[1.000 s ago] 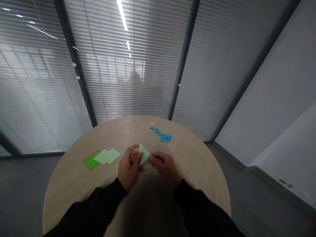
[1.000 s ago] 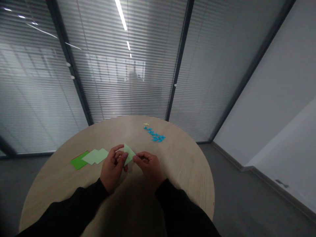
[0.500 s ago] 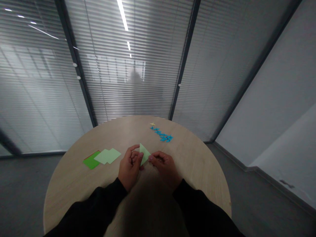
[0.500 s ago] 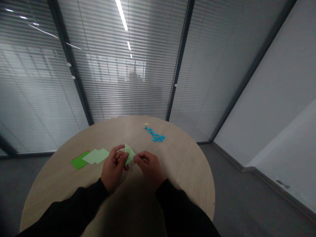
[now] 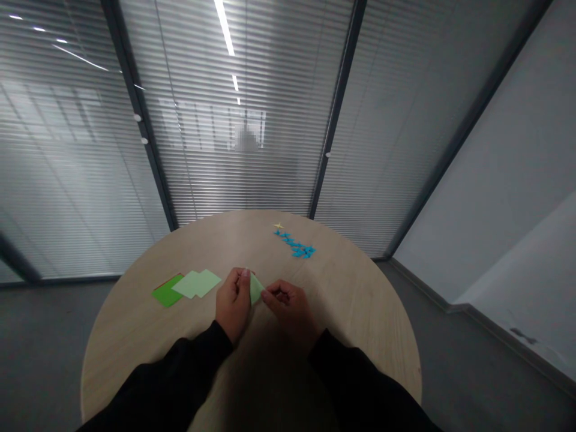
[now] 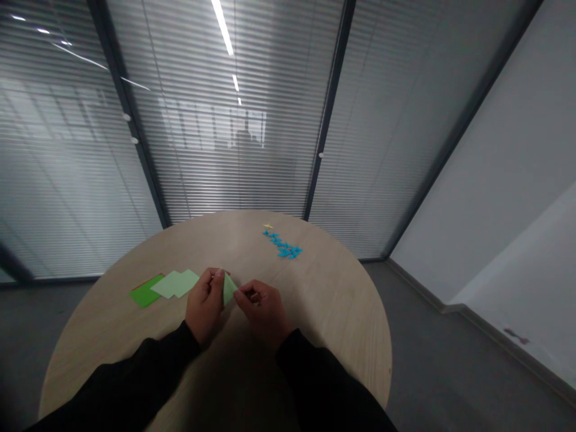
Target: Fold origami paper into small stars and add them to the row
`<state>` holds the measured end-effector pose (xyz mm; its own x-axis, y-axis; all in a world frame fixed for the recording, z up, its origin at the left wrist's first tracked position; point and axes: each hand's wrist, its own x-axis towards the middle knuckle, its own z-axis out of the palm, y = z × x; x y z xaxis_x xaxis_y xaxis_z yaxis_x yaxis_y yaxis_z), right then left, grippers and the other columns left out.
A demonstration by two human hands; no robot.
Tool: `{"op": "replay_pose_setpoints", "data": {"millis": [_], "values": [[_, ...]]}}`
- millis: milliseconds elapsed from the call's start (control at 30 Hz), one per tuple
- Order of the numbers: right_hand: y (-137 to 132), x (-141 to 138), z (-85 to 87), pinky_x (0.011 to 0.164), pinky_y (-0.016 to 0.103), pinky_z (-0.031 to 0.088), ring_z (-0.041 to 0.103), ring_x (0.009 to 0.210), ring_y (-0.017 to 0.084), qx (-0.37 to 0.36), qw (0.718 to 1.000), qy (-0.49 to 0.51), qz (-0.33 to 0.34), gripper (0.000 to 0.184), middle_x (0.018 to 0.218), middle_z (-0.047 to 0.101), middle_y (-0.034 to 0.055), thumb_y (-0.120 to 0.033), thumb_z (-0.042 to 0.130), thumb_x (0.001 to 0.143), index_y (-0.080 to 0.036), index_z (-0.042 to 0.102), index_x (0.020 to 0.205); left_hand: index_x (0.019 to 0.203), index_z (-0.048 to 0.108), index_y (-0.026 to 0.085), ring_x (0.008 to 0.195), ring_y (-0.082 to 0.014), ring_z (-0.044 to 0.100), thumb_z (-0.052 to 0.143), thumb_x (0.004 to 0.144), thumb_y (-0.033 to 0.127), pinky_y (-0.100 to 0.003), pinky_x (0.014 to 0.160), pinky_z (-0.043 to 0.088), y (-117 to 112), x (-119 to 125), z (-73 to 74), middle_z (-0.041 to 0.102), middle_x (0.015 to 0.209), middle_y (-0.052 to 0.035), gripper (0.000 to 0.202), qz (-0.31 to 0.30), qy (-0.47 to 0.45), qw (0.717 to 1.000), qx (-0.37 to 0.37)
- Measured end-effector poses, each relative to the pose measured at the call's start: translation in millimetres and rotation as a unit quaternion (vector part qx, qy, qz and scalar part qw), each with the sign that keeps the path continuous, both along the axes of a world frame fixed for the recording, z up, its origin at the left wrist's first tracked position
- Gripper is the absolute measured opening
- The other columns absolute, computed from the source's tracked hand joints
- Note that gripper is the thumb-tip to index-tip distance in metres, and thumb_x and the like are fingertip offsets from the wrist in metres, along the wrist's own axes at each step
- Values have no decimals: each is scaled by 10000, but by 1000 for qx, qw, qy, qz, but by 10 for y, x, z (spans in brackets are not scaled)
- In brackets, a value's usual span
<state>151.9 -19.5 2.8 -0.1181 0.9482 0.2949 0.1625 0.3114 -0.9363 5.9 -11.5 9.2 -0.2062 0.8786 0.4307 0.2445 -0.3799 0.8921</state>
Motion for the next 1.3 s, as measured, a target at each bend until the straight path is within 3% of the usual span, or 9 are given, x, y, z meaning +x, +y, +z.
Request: {"op": "replay_pose_setpoints", "data": {"millis": [133,300,533,833,1033,1167,1300], "values": [[-28,-52,26,501,233,319,436,528,101,-28,999,27,-8,226,631,546,-26,-387,661,819,-181,628,732,804,586,209,564,-151,463,467,972,428,-262,557,330,32,-10,7,497,594,44,300,16,47,999,22],[-28,-51,28,521,234,337,443,552,104,-38,998,44,-17,230,640,533,-27,-384,673,792,-177,613,713,845,607,196,557,-148,465,459,972,457,-254,538,334,74,-25,-1,504,590,47,325,-15,56,998,4],[-26,-58,-3,498,232,304,414,521,96,-52,998,44,-9,224,617,513,-38,-383,670,786,-178,611,716,852,623,187,567,-145,472,484,964,459,-250,545,347,104,-56,14,522,601,45,325,14,74,997,20],[13,-41,-51,574,249,387,499,592,121,-62,996,56,3,212,658,575,-17,-369,664,797,-177,618,721,841,594,191,588,-151,499,450,984,435,-259,569,363,122,-48,1,545,626,34,318,21,99,994,38],[44,-26,-96,574,253,395,494,591,122,-62,996,39,45,235,678,581,-14,-404,661,827,-175,637,782,866,613,188,602,-149,525,443,988,431,-262,589,369,104,-56,-33,578,649,28,320,-38,125,991,25],[67,3,-102,590,259,411,506,608,131,-44,997,62,16,246,672,573,-17,-413,665,832,-185,614,755,847,618,189,556,-141,489,453,973,480,-251,543,348,85,-61,-33,533,597,45,357,-79,115,990,-9],[83,22,-90,589,261,423,523,633,142,-47,997,62,-2,234,686,581,-8,-405,669,820,-188,615,752,776,605,190,525,-138,477,449,966,481,-249,528,319,75,-67,-23,503,551,50,381,-91,160,983,-24]]}}
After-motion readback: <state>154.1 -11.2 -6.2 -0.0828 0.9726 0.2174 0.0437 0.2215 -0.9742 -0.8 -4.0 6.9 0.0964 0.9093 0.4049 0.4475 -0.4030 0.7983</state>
